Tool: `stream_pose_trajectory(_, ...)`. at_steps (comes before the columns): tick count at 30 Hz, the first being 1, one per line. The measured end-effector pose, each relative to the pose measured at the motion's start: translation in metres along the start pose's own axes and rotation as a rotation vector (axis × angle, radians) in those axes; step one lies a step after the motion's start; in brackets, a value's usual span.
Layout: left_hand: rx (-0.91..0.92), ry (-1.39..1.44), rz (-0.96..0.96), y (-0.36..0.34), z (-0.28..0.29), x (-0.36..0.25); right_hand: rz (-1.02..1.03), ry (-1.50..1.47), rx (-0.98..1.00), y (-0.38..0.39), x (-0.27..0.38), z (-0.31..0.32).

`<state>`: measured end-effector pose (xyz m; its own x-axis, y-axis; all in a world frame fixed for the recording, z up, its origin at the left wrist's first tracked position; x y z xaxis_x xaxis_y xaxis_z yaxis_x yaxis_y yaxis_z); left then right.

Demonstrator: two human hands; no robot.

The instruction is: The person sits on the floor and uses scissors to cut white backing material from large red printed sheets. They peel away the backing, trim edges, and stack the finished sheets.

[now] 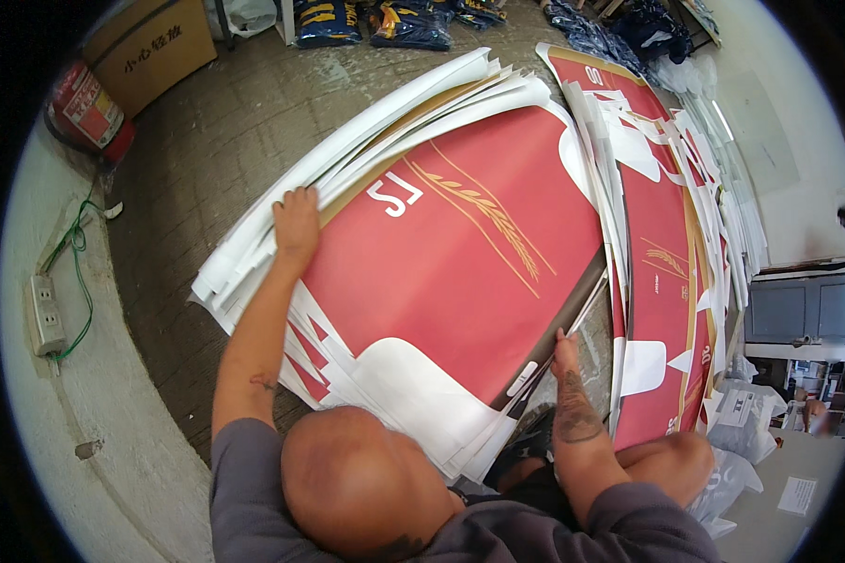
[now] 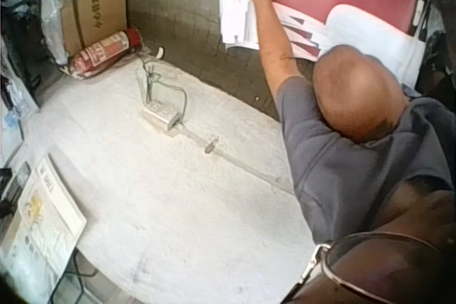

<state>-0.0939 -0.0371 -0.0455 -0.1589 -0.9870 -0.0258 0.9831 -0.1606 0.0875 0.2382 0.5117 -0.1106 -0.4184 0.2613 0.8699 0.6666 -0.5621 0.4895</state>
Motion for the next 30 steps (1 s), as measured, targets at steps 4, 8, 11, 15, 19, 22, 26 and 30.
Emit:
stream_pose_trajectory(4, 0.155, 0.218, 0.163, -0.055, 0.024, 0.067, 0.126, 0.016, 0.118, -0.011, -0.003, -0.038)
stream_pose_trajectory(8, 0.157, 0.069, 0.254, -0.075, 0.039, 0.126, 0.134, 0.703, -0.111, 0.003, 0.0, -0.032)
stream_pose_trajectory(11, 0.107, 0.201, 0.171, -0.073, 0.008, 0.154, -0.015, 0.357, -0.086, 0.017, -0.005, -0.029)
stream_pose_trajectory(15, 0.382, 0.437, 0.114, -0.081, -0.043, 0.178, -0.221, -0.373, 0.275, 0.037, -0.007, -0.067)
stream_pose_trajectory(19, 0.355, 0.521, 0.167, -0.095, -0.034, 0.161, -0.434, -0.39, 0.304, 0.051, -0.014, -0.096)
stream_pose_trajectory(22, 0.159, 0.313, 0.301, -0.105, 0.009, 0.127, -0.429, -0.455, 0.302, 0.04, -0.019, -0.119)
stream_pose_trajectory(26, -0.271, 0.041, 0.238, -0.121, 0.099, 0.077, -0.394, -0.467, 0.353, 0.034, -0.019, -0.168)
stream_pose_trajectory(30, -0.058, 0.401, -0.016, -0.121, 0.117, -0.014, -0.388, -0.512, 0.408, 0.057, -0.027, -0.261)
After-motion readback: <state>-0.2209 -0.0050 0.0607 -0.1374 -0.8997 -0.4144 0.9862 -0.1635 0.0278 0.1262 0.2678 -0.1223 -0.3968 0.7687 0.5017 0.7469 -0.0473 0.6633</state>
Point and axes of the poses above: each hand's wrist, its own y-axis away from the middle knuckle, its own z-axis out of the back of the hand, x = y × z, the point moved 5 cm from there along -y, towards the middle knuckle, and after that the axes turned 11 degrees about x, right-handed, at the moved point
